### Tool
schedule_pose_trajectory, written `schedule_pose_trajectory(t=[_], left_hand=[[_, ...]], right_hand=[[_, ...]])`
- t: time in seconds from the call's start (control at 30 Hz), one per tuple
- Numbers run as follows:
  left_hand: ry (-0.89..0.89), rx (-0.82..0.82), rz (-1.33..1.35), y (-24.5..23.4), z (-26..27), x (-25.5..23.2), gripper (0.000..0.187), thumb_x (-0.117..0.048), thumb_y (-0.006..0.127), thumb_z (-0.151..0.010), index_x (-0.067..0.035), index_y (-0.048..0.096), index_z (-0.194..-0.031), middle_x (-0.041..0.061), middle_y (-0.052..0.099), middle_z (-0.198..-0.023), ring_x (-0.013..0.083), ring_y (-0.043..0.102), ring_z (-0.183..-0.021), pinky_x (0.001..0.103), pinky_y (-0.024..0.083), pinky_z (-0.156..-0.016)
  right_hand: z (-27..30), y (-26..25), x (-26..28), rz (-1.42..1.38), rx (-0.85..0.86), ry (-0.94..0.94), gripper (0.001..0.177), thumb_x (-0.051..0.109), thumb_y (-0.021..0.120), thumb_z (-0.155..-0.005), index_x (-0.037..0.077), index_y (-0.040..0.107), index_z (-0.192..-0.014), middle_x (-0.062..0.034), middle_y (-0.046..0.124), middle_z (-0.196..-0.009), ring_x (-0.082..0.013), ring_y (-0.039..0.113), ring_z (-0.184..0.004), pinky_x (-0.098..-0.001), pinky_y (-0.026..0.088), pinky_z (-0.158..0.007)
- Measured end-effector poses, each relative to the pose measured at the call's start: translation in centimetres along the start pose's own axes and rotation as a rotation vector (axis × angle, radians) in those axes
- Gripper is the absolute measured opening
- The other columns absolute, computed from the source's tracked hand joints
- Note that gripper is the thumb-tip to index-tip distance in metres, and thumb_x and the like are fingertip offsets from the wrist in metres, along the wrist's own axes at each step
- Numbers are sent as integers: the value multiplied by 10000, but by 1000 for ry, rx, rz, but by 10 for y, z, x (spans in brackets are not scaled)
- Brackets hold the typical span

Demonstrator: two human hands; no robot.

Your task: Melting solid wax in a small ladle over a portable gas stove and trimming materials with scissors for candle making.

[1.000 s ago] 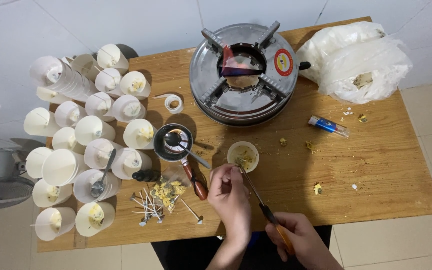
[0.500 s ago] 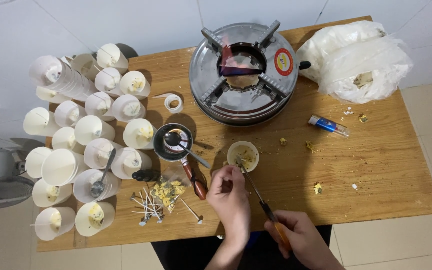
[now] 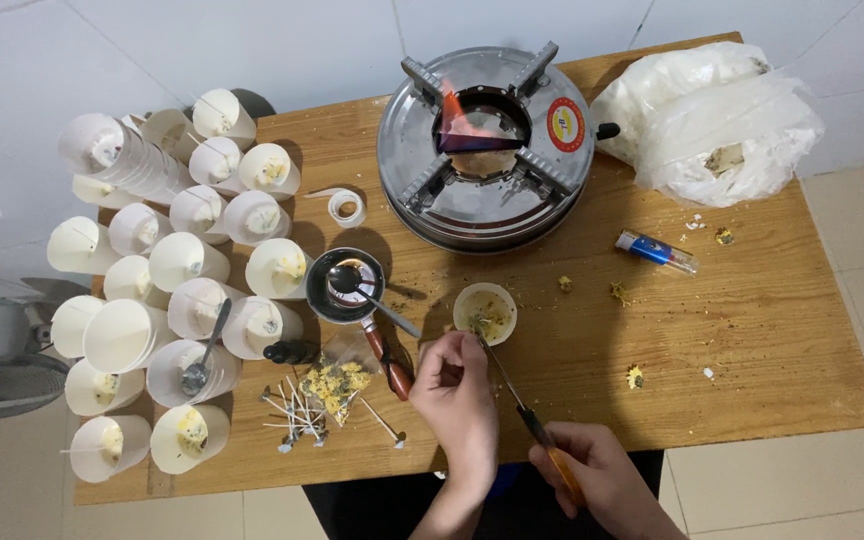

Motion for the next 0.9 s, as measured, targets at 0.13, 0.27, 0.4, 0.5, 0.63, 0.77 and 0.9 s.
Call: schedule_pose_trajectory(t=[0.13,0.27,0.4,0.5,0.63,0.77,0.9], left_hand=[[42,-34,-61,-2,0,1,198,12,690,-905,-54,670,-719,6,542,-734,89,498,-661,248,391,-579],[104,-24,-120,-1,1,-5,191,0,688,-903,-67,682,-724,-5,518,-714,111,479,-704,261,406,-646],[285,-46,-151,-10,8,-10,133,32,638,-928,-64,661,-839,42,566,-871,134,570,-755,241,511,-645],[580,9,-176,-16,25,-35,173,102,574,-918,-46,652,-961,81,635,-957,147,622,-741,220,584,-606],[733,240,-204,-21,58,-74,162,114,641,-795,-44,615,-773,101,705,-753,166,682,-638,225,514,-537],[684,406,-463,-48,95,-6,149,17,632,-791,-124,676,-815,12,789,-886,122,757,-712,215,595,-700],[259,882,-736,-85,92,140,167,-61,698,-767,-101,628,-913,116,646,-870,287,617,-771,395,485,-673]], right_hand=[[3,3,7,53,-48,39,407,144,738,-939,54,504,-619,-50,445,-524,-156,448,-383,-289,316,-391],[1,1,-2,41,-22,40,299,165,676,-946,-32,667,-721,-95,508,-581,-186,477,-382,-293,361,-356],[2,3,7,18,-17,30,321,134,699,-939,19,589,-660,-64,482,-534,-158,454,-373,-277,332,-371],[4,2,11,66,-18,60,316,139,676,-960,18,602,-677,-67,482,-543,-159,456,-397,-286,348,-387],[9,-19,-8,113,3,54,262,87,691,-914,18,602,-677,-62,495,-515,-154,473,-398,-298,369,-374],[23,-65,-26,72,-68,87,225,87,790,-896,-10,665,-736,-54,496,-549,-152,457,-420,-298,308,-376],[42,-85,17,129,-87,-162,217,140,657,-940,-33,754,-851,-77,610,-628,-176,566,-465,-299,487,-390]])
Point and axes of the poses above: each hand's wrist, its own z-axis away from the middle knuckle, its own y-axis out of the palm, x = y × z, the point moved 7 cm from there along -z, towards the middle knuckle
